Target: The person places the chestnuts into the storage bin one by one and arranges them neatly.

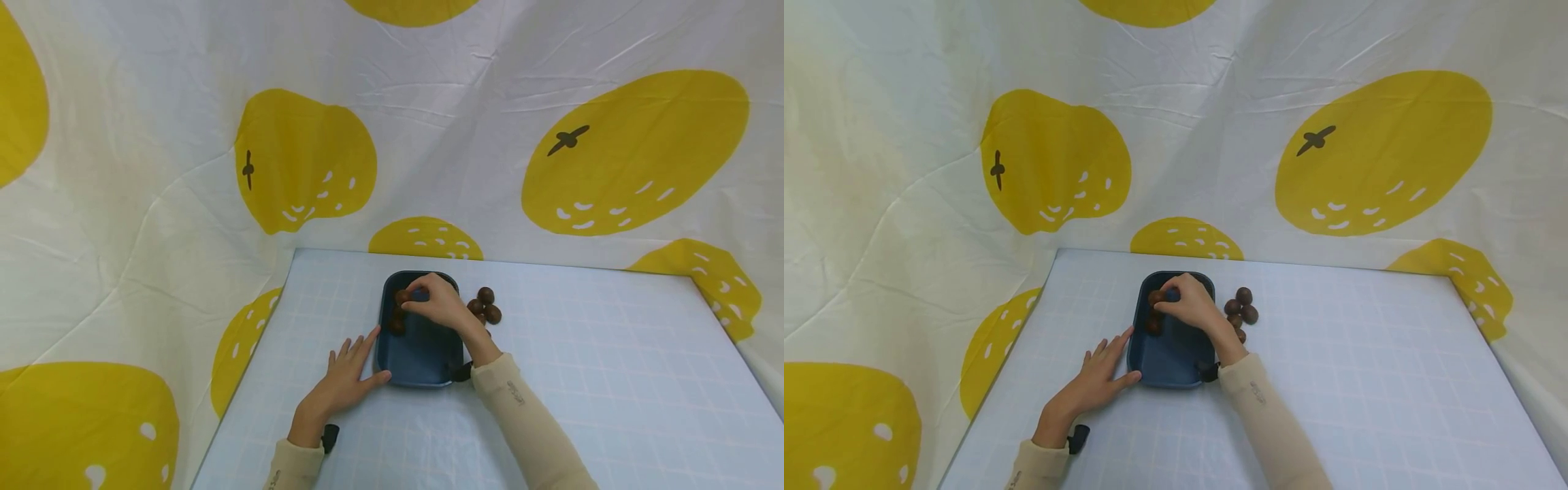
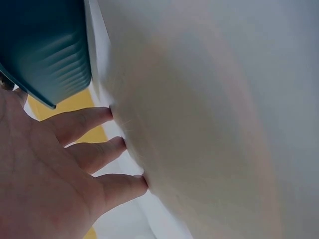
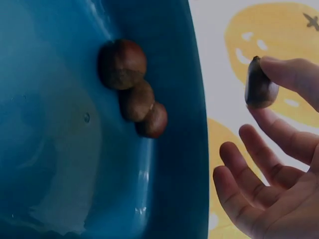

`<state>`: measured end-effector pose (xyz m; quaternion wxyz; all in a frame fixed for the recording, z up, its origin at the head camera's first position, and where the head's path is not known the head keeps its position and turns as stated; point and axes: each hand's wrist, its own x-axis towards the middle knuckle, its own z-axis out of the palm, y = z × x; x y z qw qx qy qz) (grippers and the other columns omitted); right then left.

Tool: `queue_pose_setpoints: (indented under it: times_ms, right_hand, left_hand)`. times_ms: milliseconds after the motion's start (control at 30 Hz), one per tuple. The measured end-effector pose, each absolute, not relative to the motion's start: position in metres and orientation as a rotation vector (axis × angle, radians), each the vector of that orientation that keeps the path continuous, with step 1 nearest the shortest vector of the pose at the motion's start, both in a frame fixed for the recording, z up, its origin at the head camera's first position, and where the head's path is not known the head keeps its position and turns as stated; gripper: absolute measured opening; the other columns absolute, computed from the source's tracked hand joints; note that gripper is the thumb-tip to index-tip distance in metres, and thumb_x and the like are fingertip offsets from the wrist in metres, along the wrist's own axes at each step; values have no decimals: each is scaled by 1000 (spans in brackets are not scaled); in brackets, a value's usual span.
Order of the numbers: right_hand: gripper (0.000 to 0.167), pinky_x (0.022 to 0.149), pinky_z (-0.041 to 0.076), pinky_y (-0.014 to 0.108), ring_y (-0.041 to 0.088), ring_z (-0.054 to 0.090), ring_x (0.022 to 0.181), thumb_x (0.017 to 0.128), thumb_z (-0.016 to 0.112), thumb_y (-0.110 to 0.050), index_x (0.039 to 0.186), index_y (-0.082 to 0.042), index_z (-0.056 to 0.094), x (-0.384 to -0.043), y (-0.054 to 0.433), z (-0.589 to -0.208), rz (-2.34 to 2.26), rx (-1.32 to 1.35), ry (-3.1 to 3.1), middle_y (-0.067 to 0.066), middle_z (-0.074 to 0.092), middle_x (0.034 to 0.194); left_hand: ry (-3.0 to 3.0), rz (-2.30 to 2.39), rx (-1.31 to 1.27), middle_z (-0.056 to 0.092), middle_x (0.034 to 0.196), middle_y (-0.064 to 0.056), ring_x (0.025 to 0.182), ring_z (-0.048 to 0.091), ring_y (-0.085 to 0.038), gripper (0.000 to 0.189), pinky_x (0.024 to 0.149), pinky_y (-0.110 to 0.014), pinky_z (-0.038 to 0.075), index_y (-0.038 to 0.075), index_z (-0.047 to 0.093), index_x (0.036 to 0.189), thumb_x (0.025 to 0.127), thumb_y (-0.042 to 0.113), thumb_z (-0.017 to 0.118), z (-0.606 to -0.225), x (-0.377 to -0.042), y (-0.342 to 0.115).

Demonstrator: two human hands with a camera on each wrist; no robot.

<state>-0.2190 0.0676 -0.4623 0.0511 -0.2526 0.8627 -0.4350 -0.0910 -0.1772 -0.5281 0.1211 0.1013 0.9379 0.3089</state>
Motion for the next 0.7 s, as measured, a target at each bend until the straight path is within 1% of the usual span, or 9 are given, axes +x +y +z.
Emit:
queue_pose_setpoints:
  times_ms: [133, 300, 467, 600, 700]
  right_hand:
    - [32, 91, 50, 45, 32, 59, 108, 87, 81, -26, 112, -8, 72, -223, 64, -465, -1287, -826, 2626, 6, 63, 114]
    - [29, 98, 45, 46, 25, 55, 111, 85, 82, -24, 108, -9, 74, -229, 59, -468, -1219, -1005, 2565, 3, 66, 114]
    - [24, 97, 44, 43, 20, 53, 108, 86, 82, -26, 105, -12, 76, -236, 55, -478, -1127, -1175, 2510, -1, 66, 112]
    - [20, 97, 43, 42, 20, 53, 107, 86, 82, -22, 103, -13, 76, -238, 51, -486, -1106, -1233, 2464, -1, 66, 108]
    - [20, 97, 43, 43, 22, 52, 110, 85, 82, -21, 102, -13, 76, -237, 49, -491, -1082, -1217, 2445, 2, 65, 112]
  left_hand:
    - [2732, 896, 296, 23, 162, -16, 148, 10, -46, 87, 110, -72, 2, 47, 6, 159, 89, 76, 49, -527, -91, -177]
    - [2728, 892, 280, 23, 162, -16, 148, 11, -45, 88, 110, -71, 2, 47, 6, 159, 88, 77, 49, -526, -91, -177]
    - [2722, 887, 269, 23, 163, -15, 148, 10, -45, 88, 111, -71, 2, 48, 5, 159, 88, 77, 49, -525, -91, -177]
    - [2728, 893, 277, 23, 163, -15, 148, 11, -45, 87, 111, -71, 3, 47, 6, 159, 90, 74, 51, -526, -91, -177]
    - [2734, 899, 280, 24, 162, -16, 148, 11, -45, 86, 110, -72, 3, 47, 6, 159, 91, 71, 53, -527, -91, -176]
